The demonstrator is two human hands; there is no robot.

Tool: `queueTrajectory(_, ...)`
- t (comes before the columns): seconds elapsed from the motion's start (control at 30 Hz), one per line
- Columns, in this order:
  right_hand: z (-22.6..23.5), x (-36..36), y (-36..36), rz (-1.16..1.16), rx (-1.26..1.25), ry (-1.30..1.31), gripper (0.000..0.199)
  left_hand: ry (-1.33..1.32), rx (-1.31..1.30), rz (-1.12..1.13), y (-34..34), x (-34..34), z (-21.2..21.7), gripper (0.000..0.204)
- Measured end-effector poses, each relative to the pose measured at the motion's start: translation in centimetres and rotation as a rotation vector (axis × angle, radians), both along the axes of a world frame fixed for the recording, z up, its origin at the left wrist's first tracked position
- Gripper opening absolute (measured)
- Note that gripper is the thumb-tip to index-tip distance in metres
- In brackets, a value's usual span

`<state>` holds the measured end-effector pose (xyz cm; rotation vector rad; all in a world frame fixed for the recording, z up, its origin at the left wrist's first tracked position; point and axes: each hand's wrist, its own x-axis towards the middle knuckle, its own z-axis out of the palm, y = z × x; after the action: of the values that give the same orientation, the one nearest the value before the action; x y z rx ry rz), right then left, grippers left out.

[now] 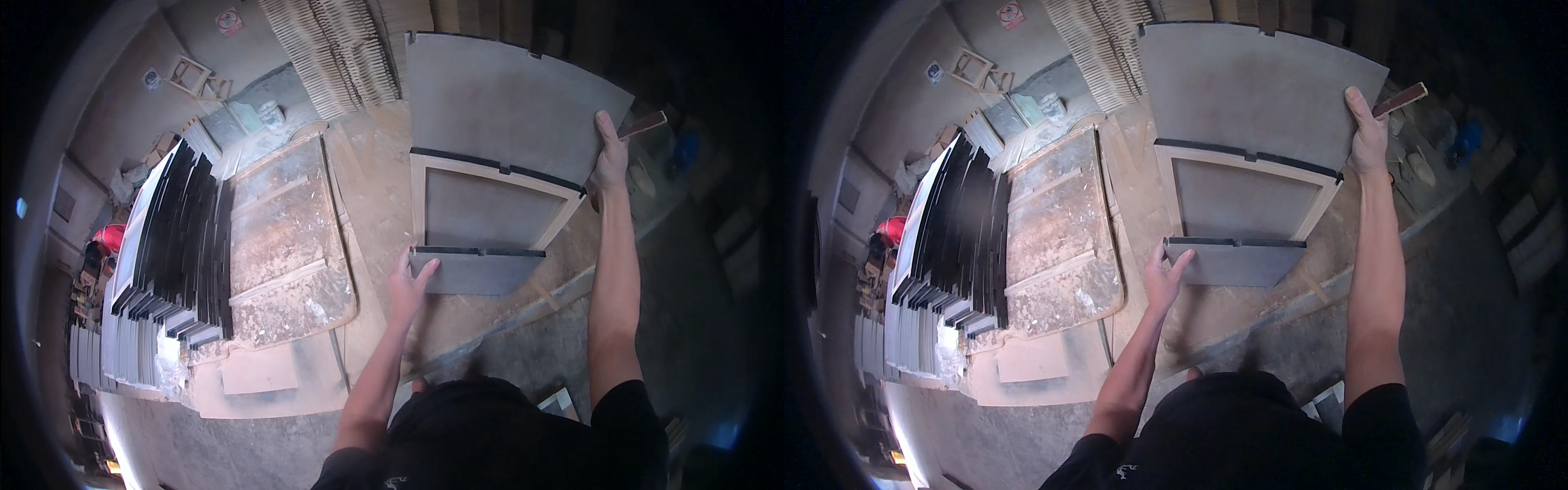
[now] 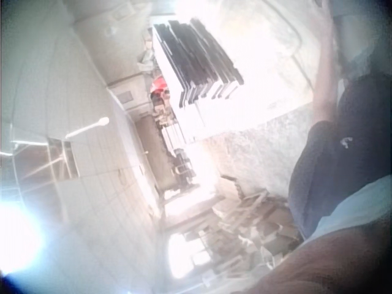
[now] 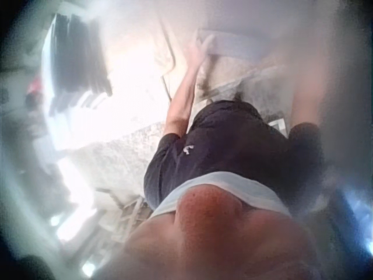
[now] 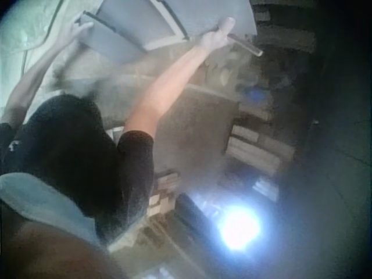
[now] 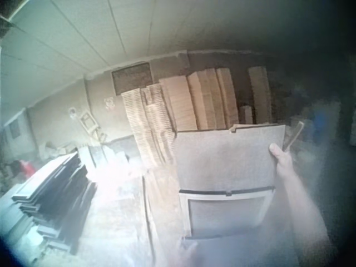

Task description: The person repeatedly picks up rectangular window frames, places them on a workbench, and uses a small hammer to tap the frame edges. They then carry the frames to a nearby stack and place them on top of other frames. The process is repeated multiple times in a workshop setting.

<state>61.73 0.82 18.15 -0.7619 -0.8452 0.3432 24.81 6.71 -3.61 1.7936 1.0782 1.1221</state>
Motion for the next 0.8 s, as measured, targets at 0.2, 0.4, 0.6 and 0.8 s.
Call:
queueTrajectory(0.2, 0.3, -0.1, -0.4, -0.043, -0.007, -0.018, 0.052, -0.046, 0.01, 0.01, -0.2, 0.1, -0.5, 0.059)
queueTrajectory(0.4, 1.3, -3.6, 0.4, -0.244, -0.061, -0.112, 0.047, 0.141, 0.032, 0.116, 0.6, 0.3, -2.5, 0.078)
queueTrajectory(0.6, 1.8, -6.6, 1.2, -0.177, -0.107, -0.197, 0.029, 0.264, 0.27, 0.249, -1.6, 1.8, -3.0, 0.094)
queueTrajectory(0.8, 2.2, -9.4, 0.1, -0.209, -0.108, -0.198, 0.02, 0.243, 0.129, -0.104, -8.4, 6.3, 2.9, 0.107)
